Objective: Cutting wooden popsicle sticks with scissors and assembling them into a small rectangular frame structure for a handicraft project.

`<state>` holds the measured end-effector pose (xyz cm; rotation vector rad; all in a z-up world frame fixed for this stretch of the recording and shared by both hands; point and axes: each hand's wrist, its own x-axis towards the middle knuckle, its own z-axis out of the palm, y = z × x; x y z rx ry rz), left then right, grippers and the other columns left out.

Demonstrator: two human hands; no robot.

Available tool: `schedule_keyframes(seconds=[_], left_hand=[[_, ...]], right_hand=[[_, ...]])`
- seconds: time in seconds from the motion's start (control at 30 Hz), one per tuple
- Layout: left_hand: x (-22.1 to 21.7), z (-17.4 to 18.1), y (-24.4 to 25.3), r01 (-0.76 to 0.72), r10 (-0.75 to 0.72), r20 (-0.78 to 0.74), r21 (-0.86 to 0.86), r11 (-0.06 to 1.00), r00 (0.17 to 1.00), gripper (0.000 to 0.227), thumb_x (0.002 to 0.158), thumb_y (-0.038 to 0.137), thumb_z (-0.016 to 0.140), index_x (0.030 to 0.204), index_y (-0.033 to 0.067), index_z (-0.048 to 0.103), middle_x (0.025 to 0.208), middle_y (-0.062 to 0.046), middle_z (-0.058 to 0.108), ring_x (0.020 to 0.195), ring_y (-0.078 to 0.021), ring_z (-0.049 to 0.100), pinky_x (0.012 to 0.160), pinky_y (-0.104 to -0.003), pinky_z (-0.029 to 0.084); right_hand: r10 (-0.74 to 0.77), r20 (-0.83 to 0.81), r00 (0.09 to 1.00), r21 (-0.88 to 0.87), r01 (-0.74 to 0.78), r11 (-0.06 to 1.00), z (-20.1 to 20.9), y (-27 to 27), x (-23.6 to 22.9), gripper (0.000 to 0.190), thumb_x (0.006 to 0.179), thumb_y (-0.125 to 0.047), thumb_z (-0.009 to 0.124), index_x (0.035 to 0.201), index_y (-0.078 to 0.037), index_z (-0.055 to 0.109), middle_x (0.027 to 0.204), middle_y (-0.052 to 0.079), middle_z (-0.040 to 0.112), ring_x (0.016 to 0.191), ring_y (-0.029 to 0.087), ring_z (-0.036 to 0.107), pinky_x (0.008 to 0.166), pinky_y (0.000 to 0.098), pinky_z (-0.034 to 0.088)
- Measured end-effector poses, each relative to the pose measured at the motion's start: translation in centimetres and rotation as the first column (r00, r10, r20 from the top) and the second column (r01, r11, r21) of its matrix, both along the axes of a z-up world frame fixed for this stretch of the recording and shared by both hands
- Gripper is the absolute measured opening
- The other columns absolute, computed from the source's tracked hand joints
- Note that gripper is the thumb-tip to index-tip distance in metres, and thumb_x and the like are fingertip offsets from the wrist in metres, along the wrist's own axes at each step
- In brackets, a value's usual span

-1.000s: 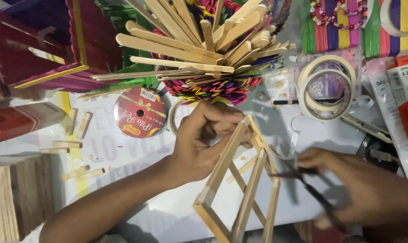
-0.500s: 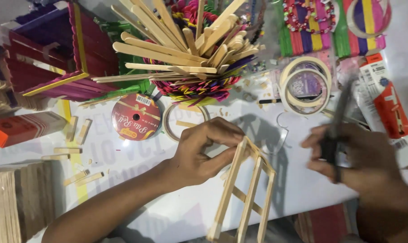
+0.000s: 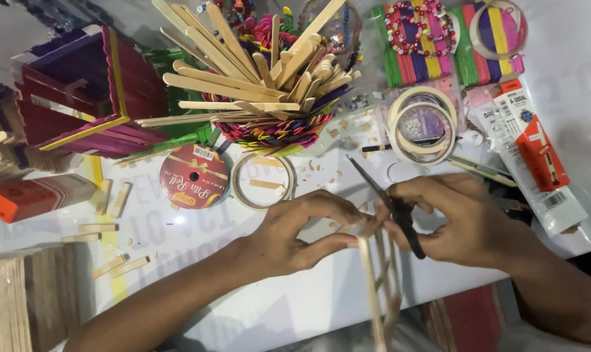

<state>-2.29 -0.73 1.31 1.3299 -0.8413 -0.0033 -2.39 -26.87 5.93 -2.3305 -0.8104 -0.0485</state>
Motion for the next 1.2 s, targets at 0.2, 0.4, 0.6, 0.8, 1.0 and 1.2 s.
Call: schedule_keyframes(seconds=[0.2, 0.4, 0.6, 0.8, 1.0, 1.2], left_hand=[[-0.2, -0.8, -1.0, 0.374, -0.428, -0.659, -0.232, 0.898, 0.619, 0.031, 0.108, 0.023, 0.05, 0.12, -0.0049, 0.055, 0.105, -0.024, 0.068, 0.094, -0.0334, 0.074, 0.087, -0.044, 0.067], [-0.8, 0.3, -1.2, 0.396, -0.419, -0.754, -0.229, 0.889, 0.506, 0.02, 0.101, 0.019, 0.065, 0.111, 0.0028, 0.059, 0.105, -0.02, 0.069, 0.09, -0.0357, 0.077, 0.08, -0.034, 0.065], [-1.1, -0.5, -1.7, 0.287, -0.355, -0.726, -0.223, 0.932, 0.589, 0.006, 0.1, 0.006, 0.066, 0.104, 0.0023, 0.062, 0.101, -0.016, 0.071, 0.089, -0.0284, 0.077, 0.084, -0.033, 0.063], [-0.5, 0.4, -1.9, 0.101, -0.005, -0.653, 0.108, 0.989, 0.757, 0.03, 0.084, 0.023, 0.083, 0.103, 0.0119, 0.063, 0.089, -0.002, 0.071, 0.086, -0.0083, 0.068, 0.079, -0.023, 0.053], [-0.5, 0.9, -1.6, 0.173, -0.145, -0.698, -0.031, 0.984, 0.701, 0.028, 0.095, 0.018, 0.071, 0.115, 0.0043, 0.058, 0.082, -0.01, 0.066, 0.077, -0.0153, 0.065, 0.067, -0.031, 0.066], [-1.0, 1.4, -1.8, 0.156, -0.14, -0.769, -0.052, 0.986, 0.624, 0.021, 0.091, 0.017, 0.075, 0.098, 0.0045, 0.059, 0.079, -0.012, 0.068, 0.074, -0.0155, 0.068, 0.065, -0.032, 0.068]], right_hand=[[0.324, 0.267, 0.908, -0.089, -0.311, 0.946, 3.0, 0.2, 1.6, 0.018, 0.087, 0.006, 0.062, 0.102, -0.003, 0.067, 0.086, 0.005, 0.072, 0.064, 0.021, 0.061, 0.062, 0.0357, 0.047], [0.434, 0.438, 0.787, -0.173, -0.4, 0.9, 4.8, 2.0, 2.0, 0.015, 0.101, -0.008, 0.06, 0.106, 0.002, 0.069, 0.102, 0.013, 0.073, 0.073, 0.022, 0.064, 0.064, 0.0367, 0.052], [0.359, 0.462, 0.811, -0.115, -0.346, 0.931, 3.3, 2.0, 1.7, 0.014, 0.098, -0.009, 0.07, 0.105, 0.001, 0.066, 0.102, 0.015, 0.077, 0.076, 0.023, 0.071, 0.067, 0.0361, 0.056], [0.125, 0.23, 0.965, 0.144, -0.161, 0.976, -0.5, 0.4, 0.3, 0.028, 0.081, -0.013, 0.084, 0.098, 0.004, 0.067, 0.096, 0.015, 0.077, 0.082, 0.026, 0.078, 0.073, 0.0367, 0.065], [0.03, -0.089, 0.996, 0.225, -0.009, 0.974, -0.8, -0.7, -0.9, 0.037, 0.079, -0.018, 0.084, 0.108, -0.006, 0.065, 0.1, 0.003, 0.081, 0.088, 0.012, 0.083, 0.078, 0.0254, 0.067], [-0.067, -0.052, 0.996, 0.14, 0.074, 0.987, -0.1, -1.2, -2.4, 0.044, 0.071, -0.02, 0.092, 0.105, -0.004, 0.069, 0.094, 0.001, 0.082, 0.072, 0.006, 0.077, 0.075, 0.0211, 0.065]])
